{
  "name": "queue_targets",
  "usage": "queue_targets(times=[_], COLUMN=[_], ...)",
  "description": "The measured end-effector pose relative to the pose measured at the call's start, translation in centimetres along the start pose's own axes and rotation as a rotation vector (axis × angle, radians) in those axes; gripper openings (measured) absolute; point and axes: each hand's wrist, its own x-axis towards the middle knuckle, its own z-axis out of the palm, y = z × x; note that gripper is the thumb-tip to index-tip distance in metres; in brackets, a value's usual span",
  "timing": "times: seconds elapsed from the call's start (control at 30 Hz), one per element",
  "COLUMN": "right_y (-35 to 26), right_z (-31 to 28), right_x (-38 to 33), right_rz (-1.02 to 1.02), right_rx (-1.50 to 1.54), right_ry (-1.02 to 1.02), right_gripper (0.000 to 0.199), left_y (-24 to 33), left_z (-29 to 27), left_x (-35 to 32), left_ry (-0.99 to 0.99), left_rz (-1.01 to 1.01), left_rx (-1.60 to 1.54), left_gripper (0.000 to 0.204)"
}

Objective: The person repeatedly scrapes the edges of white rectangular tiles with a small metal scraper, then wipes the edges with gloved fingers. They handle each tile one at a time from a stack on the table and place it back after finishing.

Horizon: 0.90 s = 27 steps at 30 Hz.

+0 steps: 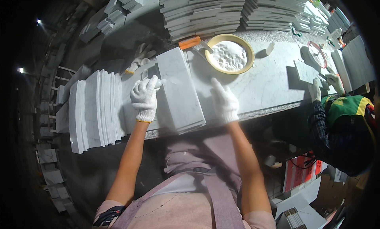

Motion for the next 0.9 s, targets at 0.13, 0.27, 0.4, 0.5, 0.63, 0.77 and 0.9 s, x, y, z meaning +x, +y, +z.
queue_targets(times=[0.13,0.27,0.4,0.5,0.63,0.77,0.9], right_y=[-0.1,-0.2,-0.3,-0.3,-0.2,-0.1,-0.1], right_z=[0.0,0.0,-0.1,-0.1,0.0,0.0,0.0], right_x=[0.0,0.1,0.1,0.1,0.1,0.1,0.1], right_rz=[-0.009,0.009,0.028,0.029,0.015,0.005,0.006], right_rx=[0.004,-0.029,-0.042,-0.030,-0.018,-0.008,-0.011], right_ry=[0.012,-0.001,-0.019,-0.016,-0.009,-0.002,-0.008], right_gripper=[0.047,0.046,0.046,0.046,0.046,0.046,0.046], left_y=[0.0,-0.1,0.1,0.3,0.7,0.9,0.8], left_z=[-0.3,-0.2,-0.3,-0.7,-1.2,-1.6,-1.5], left_x=[0.5,0.6,0.8,1.0,1.4,1.6,1.6], left_ry=[0.021,0.036,0.033,0.046,0.047,0.068,0.066], left_rz=[0.024,0.046,0.041,0.041,0.036,0.044,0.055], left_rx=[-0.019,-0.017,-0.017,-0.006,-0.010,0.003,0.009], left_gripper=[0.051,0.052,0.047,0.041,0.038,0.037,0.035])
